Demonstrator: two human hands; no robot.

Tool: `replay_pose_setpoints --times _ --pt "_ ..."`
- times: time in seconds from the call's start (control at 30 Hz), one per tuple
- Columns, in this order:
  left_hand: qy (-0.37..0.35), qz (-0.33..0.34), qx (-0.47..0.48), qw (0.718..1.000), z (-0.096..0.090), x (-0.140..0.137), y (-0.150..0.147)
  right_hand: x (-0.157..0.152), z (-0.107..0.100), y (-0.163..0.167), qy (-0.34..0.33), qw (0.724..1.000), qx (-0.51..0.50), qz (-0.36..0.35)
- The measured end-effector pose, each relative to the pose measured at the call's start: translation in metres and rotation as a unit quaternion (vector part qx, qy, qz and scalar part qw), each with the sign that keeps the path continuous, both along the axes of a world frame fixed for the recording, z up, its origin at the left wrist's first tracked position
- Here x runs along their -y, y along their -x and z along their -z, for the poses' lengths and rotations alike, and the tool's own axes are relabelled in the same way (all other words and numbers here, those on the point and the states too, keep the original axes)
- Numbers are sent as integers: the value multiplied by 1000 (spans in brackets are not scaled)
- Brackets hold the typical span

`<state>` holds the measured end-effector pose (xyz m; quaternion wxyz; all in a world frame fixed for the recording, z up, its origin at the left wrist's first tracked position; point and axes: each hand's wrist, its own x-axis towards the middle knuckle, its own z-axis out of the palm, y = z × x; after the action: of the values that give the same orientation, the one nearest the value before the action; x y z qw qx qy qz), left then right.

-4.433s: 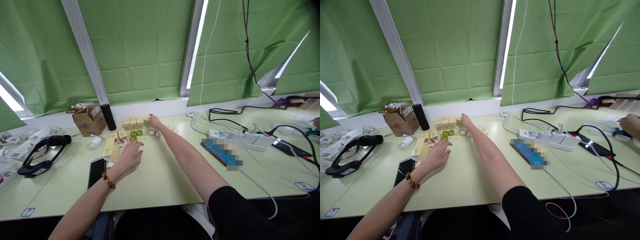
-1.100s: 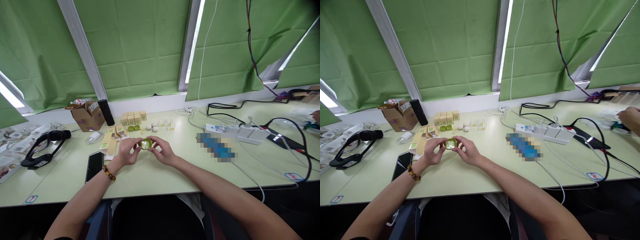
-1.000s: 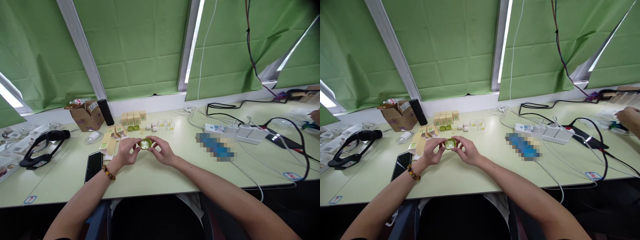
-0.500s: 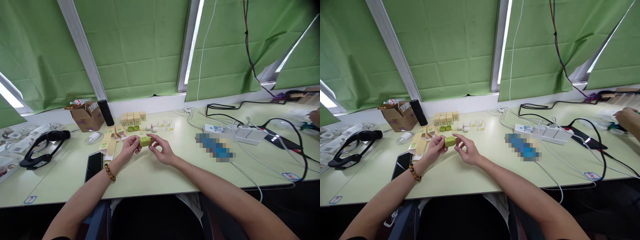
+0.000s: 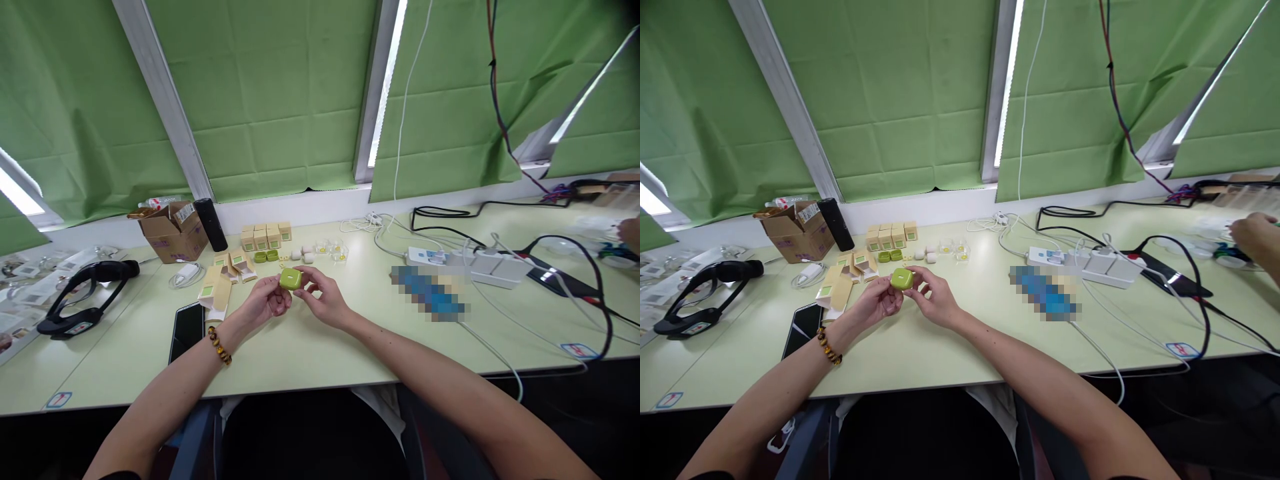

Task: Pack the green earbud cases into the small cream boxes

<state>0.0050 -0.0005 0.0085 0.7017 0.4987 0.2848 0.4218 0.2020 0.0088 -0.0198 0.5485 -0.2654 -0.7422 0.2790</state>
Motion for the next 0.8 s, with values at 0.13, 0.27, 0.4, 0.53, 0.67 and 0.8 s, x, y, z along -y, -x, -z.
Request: replay_pose_setpoints --times 0.13,0.27,0.4,0.53,0.67,0.8 --pt "-41 -28 -2 999 2 -2 -1 0 -2 0 36 999 -8 -9" --pt "-138 -131 0 982 5 -5 1 1 -2 0 80 996 -19 -45" --pt "-286 -179 -71 939 7 -6 4 0 -1 0 108 990 -25 -83" --pt "-415 -205 -211 861 8 -4 4 -5 2 2 121 988 -41 -90" --pt "-461 -195 -354 790 20 -3 1 -8 7 1 100 995 -27 -10" --pt "-465 -187 -411 761 33 -8 -1 2 8 1 -33 991 100 85"
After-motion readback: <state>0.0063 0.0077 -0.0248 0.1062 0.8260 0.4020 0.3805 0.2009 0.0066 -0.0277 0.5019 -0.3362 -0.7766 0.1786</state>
